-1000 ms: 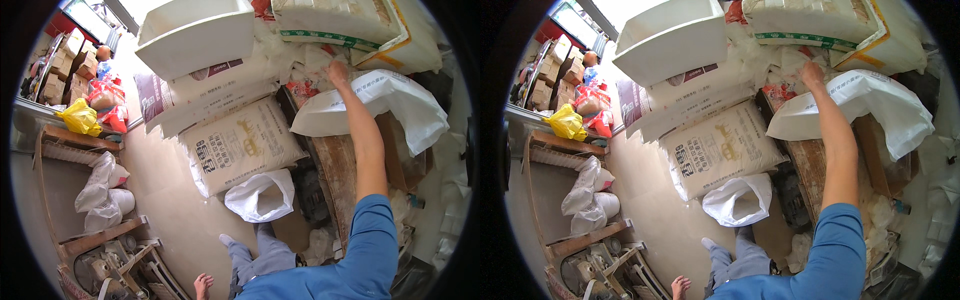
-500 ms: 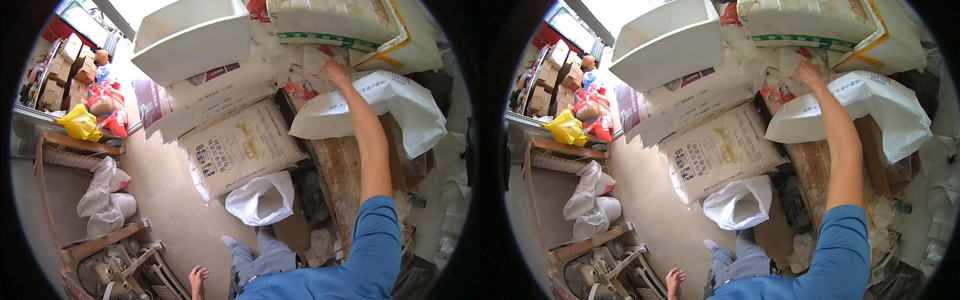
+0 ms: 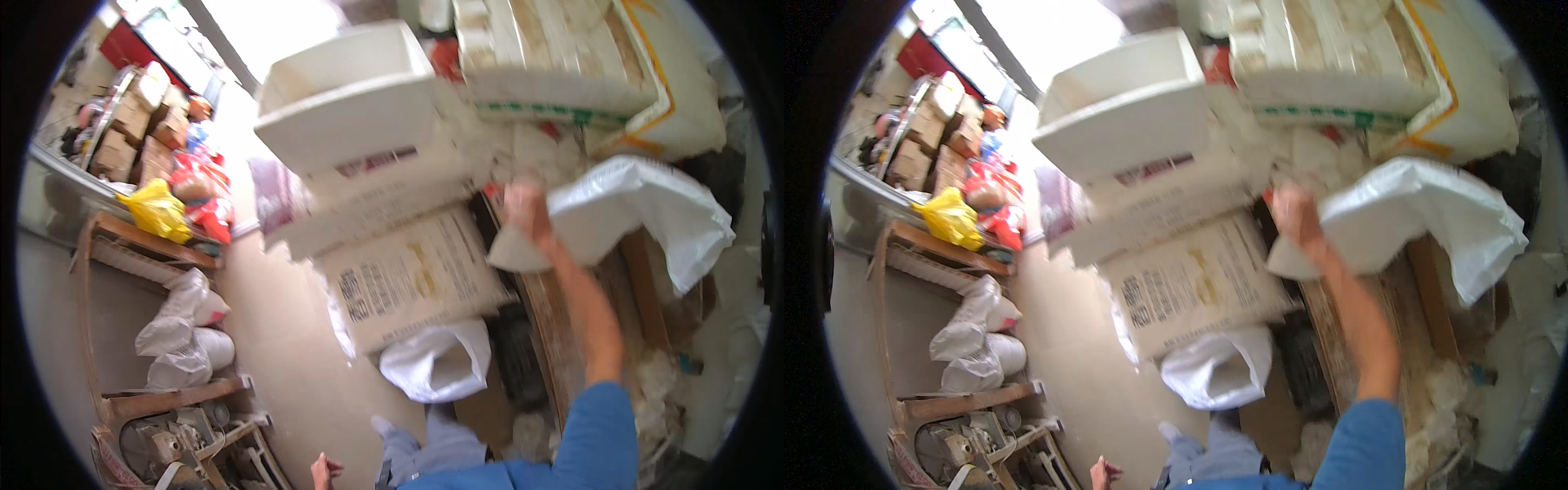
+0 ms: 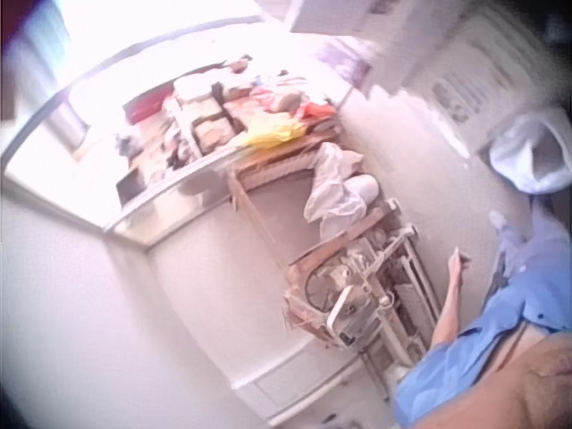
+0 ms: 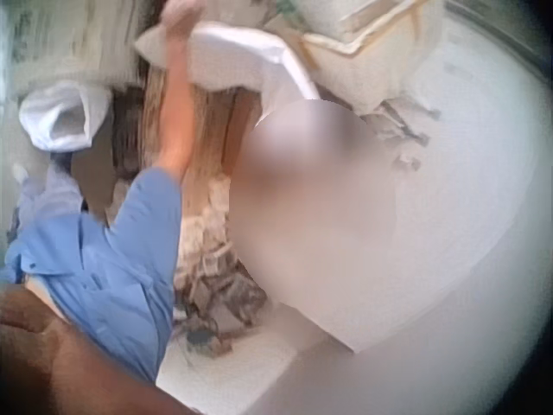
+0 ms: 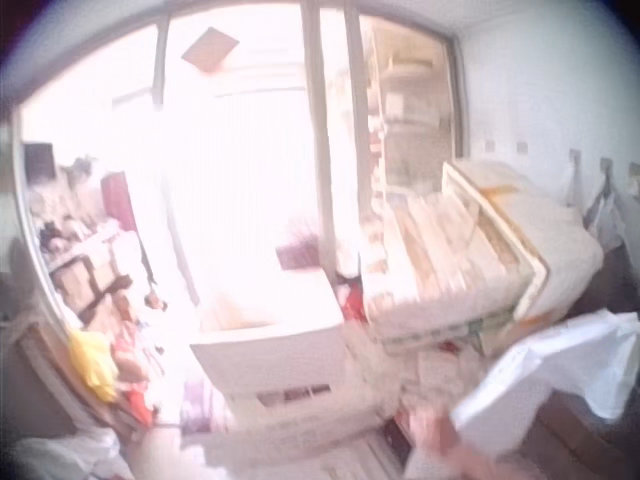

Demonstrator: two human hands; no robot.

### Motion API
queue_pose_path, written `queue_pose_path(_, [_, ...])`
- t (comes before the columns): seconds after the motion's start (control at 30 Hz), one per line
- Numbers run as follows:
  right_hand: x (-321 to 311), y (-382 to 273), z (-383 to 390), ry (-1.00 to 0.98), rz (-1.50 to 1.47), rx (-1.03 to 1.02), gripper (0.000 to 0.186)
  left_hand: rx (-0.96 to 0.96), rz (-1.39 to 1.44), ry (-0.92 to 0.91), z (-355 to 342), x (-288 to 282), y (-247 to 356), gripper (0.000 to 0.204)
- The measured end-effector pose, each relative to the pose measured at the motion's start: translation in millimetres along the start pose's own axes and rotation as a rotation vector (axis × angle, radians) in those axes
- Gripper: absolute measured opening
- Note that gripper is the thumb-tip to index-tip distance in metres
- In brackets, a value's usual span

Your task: The person opens a large bag of flour and pours it into a metal mixing bowl. They then add a small amount of white powder from a plastic bag and scoop water from a bucket into the bowl using a red cup.

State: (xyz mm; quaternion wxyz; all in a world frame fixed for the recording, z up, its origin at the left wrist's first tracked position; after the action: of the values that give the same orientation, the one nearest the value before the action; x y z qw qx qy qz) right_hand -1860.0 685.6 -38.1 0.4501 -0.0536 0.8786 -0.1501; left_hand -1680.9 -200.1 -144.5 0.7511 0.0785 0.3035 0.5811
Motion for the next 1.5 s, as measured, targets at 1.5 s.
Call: queue_pose_path(1.5, [129.6,-1563.1,1095.8,0.861,-0.009,2.784,0.049,0.552,-1.444,-1.086,-3.8,-103.0,-304.0,0.041])
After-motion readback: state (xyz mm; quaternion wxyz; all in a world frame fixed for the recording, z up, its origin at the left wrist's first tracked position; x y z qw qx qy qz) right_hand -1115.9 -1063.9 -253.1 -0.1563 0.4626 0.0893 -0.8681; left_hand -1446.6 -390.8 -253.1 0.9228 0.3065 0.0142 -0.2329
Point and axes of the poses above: each hand's wrist, its own z-axis away from the middle knuckle, its own x-axis out of the palm, y = z × x, the point moved 3 cm from there along -z, towards the middle knuckle, and after that the axes turned 4 degrees about y, right-handed, at the moved point
